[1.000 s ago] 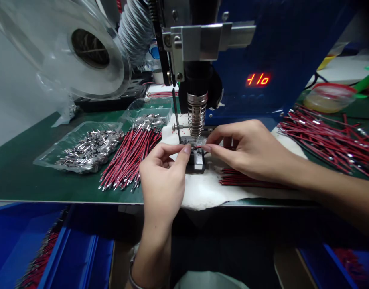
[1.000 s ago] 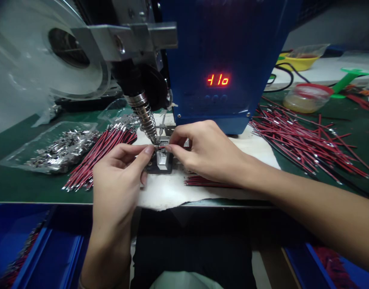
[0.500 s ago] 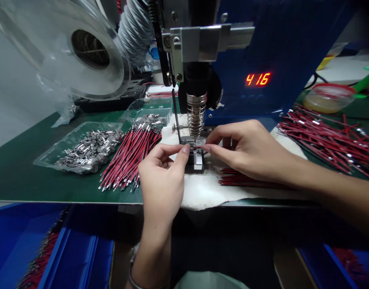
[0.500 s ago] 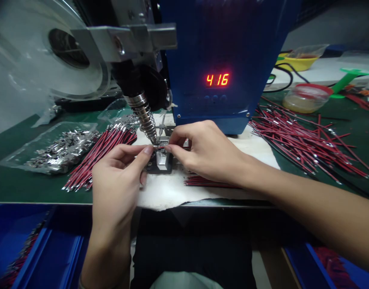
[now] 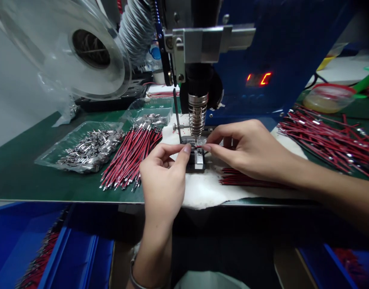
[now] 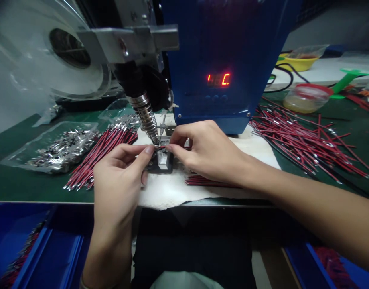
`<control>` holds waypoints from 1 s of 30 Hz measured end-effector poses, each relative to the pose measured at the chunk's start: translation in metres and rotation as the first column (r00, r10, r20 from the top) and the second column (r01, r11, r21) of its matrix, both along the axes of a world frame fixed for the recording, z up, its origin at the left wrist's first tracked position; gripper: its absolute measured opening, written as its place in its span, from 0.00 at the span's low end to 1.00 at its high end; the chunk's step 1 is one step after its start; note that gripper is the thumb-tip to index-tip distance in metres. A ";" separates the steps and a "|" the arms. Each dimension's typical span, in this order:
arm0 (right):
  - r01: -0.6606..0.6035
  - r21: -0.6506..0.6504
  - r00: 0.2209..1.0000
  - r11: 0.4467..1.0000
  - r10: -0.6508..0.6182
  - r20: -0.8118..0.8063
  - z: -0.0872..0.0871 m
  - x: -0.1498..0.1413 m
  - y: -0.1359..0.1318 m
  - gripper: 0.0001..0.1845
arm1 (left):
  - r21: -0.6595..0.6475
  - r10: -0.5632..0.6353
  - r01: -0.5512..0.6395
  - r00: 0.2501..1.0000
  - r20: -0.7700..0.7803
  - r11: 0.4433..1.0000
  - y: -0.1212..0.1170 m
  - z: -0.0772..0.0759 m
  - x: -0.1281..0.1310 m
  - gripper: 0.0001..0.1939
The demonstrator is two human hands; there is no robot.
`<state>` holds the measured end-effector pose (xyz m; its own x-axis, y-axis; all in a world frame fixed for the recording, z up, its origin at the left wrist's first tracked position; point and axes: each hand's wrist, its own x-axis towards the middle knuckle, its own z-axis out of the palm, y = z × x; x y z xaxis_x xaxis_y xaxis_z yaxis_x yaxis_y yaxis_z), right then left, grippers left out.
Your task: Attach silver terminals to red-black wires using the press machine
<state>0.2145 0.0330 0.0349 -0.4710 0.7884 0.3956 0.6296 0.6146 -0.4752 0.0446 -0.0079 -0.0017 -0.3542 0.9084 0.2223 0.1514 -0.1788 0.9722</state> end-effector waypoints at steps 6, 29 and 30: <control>-0.006 0.002 1.000 1.000 0.006 -0.015 -0.001 -0.001 0.001 0.08 | 0.013 -0.019 0.019 1.000 0.015 1.000 0.000 -0.002 0.000 0.09; -0.020 0.007 0.999 1.000 0.020 -0.027 -0.001 0.000 0.001 0.07 | 0.014 -0.008 0.007 1.000 0.017 1.000 0.000 -0.001 0.000 0.08; -0.019 0.006 0.999 1.000 0.019 -0.027 -0.001 0.000 0.001 0.07 | 0.016 -0.008 0.008 1.000 0.019 1.000 0.000 -0.001 0.000 0.08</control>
<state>0.2145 0.0337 0.0336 -0.4748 0.7771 0.4130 0.6047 0.6291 -0.4884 0.0450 -0.0075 -0.0029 -0.3510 0.9077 0.2301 0.1311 -0.1957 0.9719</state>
